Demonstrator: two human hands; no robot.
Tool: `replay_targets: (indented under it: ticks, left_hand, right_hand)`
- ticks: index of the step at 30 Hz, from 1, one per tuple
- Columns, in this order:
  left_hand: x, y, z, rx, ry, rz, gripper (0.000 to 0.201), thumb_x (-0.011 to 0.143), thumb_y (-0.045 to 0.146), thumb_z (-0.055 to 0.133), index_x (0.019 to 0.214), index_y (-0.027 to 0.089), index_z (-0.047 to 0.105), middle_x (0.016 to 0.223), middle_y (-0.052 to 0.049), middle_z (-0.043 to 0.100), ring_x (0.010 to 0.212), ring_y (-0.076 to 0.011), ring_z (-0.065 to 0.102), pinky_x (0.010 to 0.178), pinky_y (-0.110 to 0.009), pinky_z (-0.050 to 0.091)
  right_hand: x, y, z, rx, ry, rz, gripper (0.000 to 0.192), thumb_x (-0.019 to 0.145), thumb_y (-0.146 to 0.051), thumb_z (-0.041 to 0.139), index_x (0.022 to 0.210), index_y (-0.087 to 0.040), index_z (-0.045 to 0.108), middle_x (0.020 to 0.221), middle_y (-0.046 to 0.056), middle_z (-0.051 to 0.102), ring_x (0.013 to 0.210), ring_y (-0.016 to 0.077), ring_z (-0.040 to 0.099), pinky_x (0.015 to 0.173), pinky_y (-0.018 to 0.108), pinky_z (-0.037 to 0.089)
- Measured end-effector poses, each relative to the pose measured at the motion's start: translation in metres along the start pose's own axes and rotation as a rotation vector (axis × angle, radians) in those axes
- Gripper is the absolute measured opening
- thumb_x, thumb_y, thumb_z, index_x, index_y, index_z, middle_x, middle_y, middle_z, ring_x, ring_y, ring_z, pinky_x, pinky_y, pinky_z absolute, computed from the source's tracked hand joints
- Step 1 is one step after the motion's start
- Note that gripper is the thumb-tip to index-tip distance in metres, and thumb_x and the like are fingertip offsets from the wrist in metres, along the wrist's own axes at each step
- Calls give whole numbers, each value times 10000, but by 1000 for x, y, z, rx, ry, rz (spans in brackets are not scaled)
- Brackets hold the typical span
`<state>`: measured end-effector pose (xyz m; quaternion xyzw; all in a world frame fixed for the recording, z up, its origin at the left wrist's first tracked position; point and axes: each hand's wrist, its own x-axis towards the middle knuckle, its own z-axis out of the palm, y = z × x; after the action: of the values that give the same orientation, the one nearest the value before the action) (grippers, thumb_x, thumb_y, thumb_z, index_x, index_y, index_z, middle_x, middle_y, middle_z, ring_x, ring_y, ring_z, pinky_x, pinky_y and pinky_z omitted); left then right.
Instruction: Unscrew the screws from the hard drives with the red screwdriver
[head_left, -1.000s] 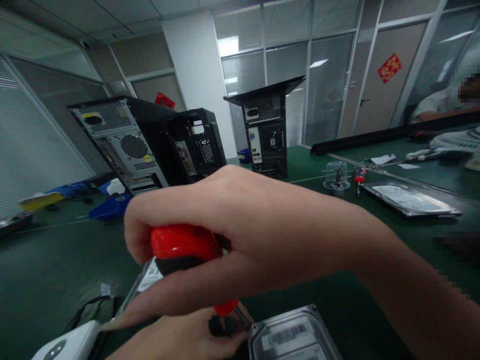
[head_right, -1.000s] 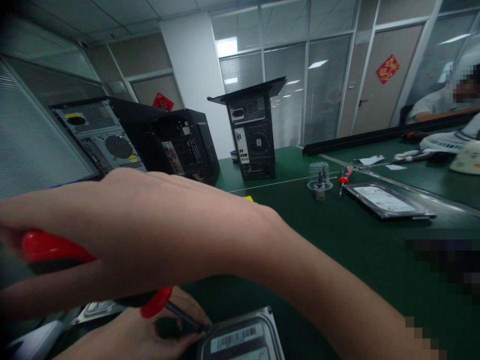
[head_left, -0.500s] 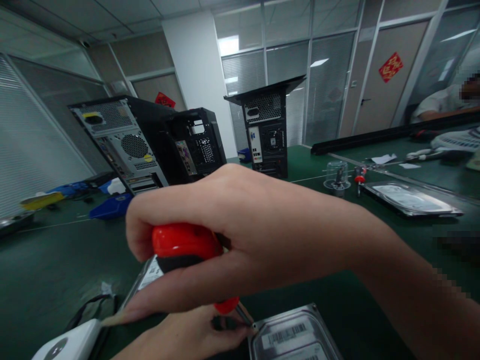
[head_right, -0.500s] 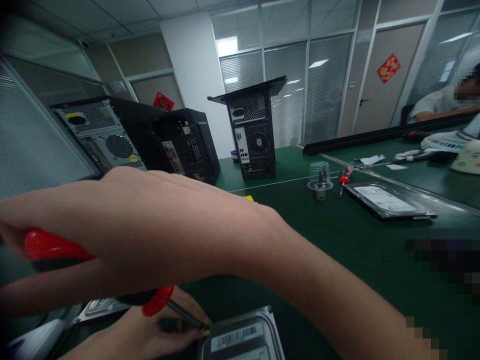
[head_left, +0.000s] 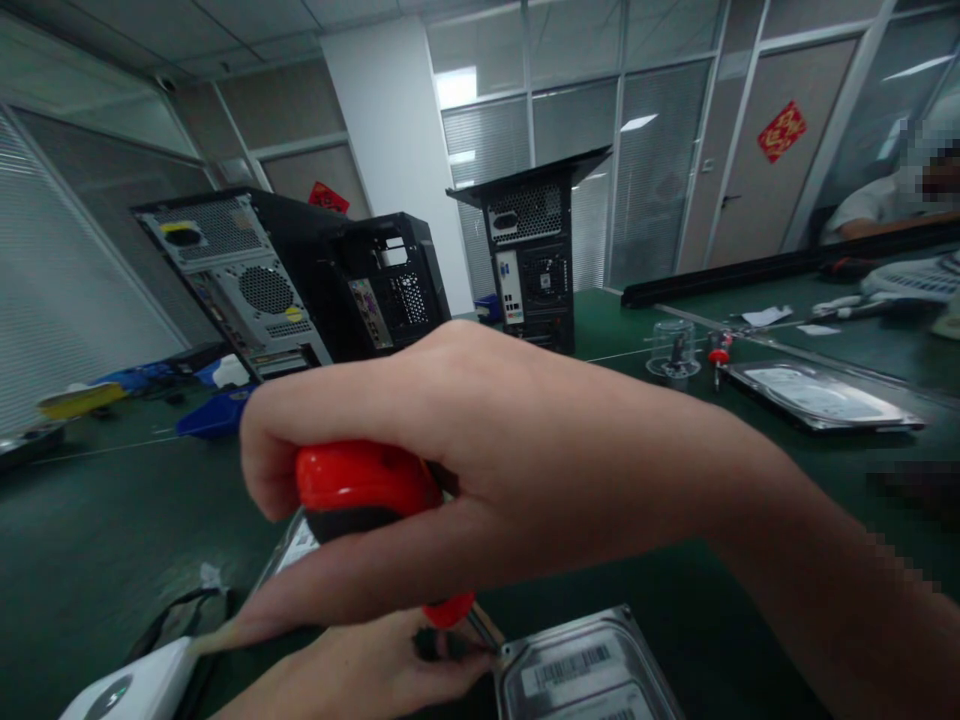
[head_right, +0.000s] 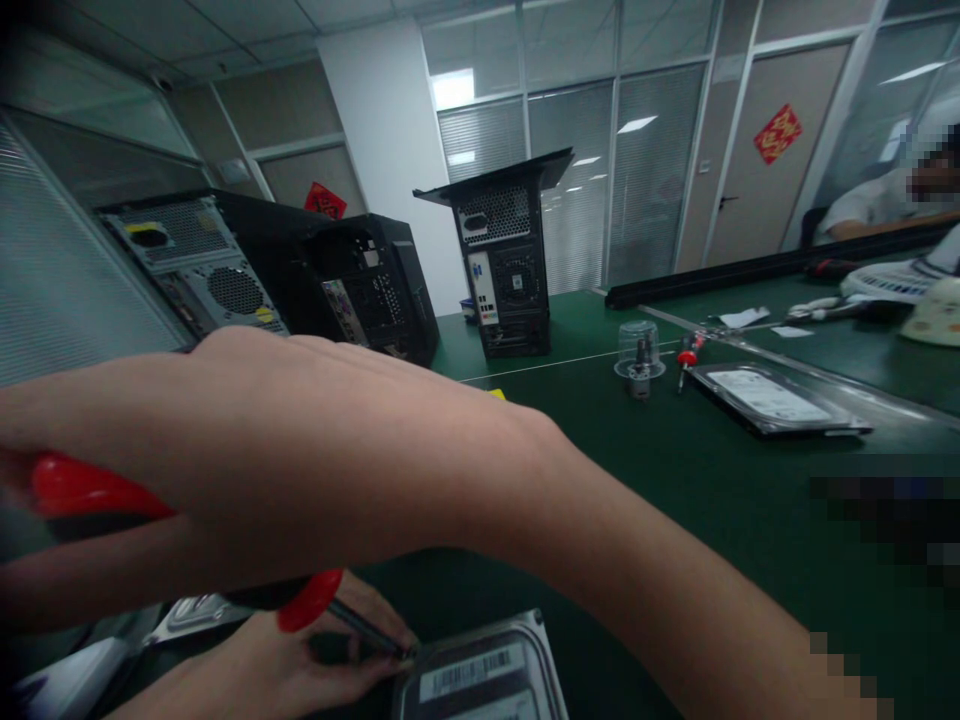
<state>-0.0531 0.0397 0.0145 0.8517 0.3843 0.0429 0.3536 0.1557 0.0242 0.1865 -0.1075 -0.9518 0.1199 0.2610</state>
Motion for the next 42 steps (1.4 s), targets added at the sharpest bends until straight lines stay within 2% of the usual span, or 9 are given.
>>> replay_targets:
  ticks: [4, 7, 13, 17, 26, 29, 35, 42]
  left_hand:
    - [-1, 8, -7, -63, -64, -4, 243, 867, 339, 632, 1085, 293, 729, 1052, -6, 747, 943, -200, 703, 829, -275, 565]
    - [0, 13, -10, -75, -84, 5, 241, 873, 318, 623, 1084, 284, 734, 1057, -6, 748, 956, -200, 702, 851, -271, 559]
    - [-1, 5, -11, -78, -113, -24, 248, 880, 352, 619, 1099, 305, 725, 1076, 1, 742, 974, -207, 699, 880, -302, 553]
    - [-2, 2, -13, -55, -116, -35, 264, 867, 342, 629, 1115, 321, 719, 1070, 7, 743, 968, -210, 700, 883, -321, 553]
    - [1, 12, -17, -34, -126, -8, 286, 859, 310, 619, 1120, 264, 724, 1066, -33, 743, 940, -222, 702, 853, -323, 560]
    - [2, 12, -16, -68, -135, 3, 292, 859, 307, 637, 1141, 278, 713, 1081, -23, 741, 954, -212, 700, 853, -304, 560]
    - [4, 14, -11, -122, -81, 37, 296, 876, 436, 653, 1110, 269, 724, 1082, -25, 740, 979, -217, 696, 875, -303, 554]
    - [3, 9, -4, -83, -41, 34, 306, 875, 469, 637, 1064, 250, 739, 1043, -43, 744, 950, -231, 699, 807, -302, 574]
  right_hand:
    - [-1, 1, 1, 43, 11, -14, 177, 974, -335, 461, 878, -205, 533, 786, -42, 482, 664, 74, 487, 572, 174, 363]
    - [-2, 1, 1, 38, 13, -19, 186, 974, -347, 459, 878, -206, 536, 792, -39, 491, 673, 74, 491, 570, 173, 362]
    - [0, 1, 1, -87, 4, 5, 115, 956, -249, 533, 930, -138, 522, 813, -67, 534, 673, 31, 505, 560, 135, 380]
    - [0, 2, 2, -162, 17, -44, 186, 953, -266, 549, 990, -85, 559, 824, -59, 528, 680, 26, 488, 571, 130, 383]
    - [0, -1, 2, -173, 1, -15, 181, 945, -252, 561, 1012, -84, 568, 848, -54, 559, 691, 37, 501, 554, 140, 385]
    - [-1, 0, 3, -175, 10, -15, 181, 941, -250, 557, 1010, -83, 568, 829, -62, 539, 680, 32, 491, 556, 135, 379]
    - [0, 1, 4, -138, 16, -11, 183, 935, -252, 563, 993, -79, 575, 805, -71, 514, 655, 25, 479, 537, 126, 367]
    - [-1, -1, 3, -99, 9, 13, 189, 941, -257, 551, 995, -78, 577, 804, -69, 507, 663, 30, 469, 541, 123, 374]
